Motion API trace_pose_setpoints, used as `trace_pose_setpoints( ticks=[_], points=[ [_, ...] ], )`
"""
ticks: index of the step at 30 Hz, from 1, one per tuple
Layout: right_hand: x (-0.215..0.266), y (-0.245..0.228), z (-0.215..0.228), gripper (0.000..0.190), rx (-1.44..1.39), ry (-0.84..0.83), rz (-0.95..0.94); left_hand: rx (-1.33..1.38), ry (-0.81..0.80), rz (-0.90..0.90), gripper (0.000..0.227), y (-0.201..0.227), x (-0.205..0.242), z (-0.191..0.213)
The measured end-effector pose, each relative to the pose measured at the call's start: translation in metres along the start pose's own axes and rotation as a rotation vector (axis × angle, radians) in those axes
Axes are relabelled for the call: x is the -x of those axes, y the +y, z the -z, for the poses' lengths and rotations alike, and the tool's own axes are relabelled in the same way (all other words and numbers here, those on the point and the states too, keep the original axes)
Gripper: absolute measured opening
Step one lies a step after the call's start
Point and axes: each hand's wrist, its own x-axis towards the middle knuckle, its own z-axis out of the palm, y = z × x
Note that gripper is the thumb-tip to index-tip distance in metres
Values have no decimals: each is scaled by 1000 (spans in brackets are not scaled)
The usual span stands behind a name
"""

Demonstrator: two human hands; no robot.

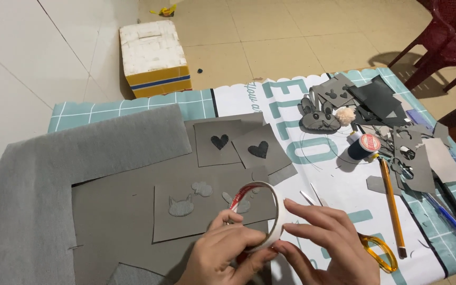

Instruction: Cutting small pieces of double-sided tape and applying them to foam cutouts for a craft project.

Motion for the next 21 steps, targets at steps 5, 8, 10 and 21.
trace_pose_setpoints(
  ticks=[5, 8, 10, 21],
  points=[
    [4, -6, -9, 14, -24, 57, -56, -74, 27, -84, 20, -1, -3, 2],
    [11, 4, -9, 12, -92, 10, -125, -77, 25, -100, 21, -2, -3, 2],
    [14, 10, -10, 11, -138, -51, -172, -77, 16, -101, 21, -1, -4, 3],
    [17, 22, -20, 8, -371, 38, -164, -129, -3, -182, 17, 3, -11, 8]
  ],
)
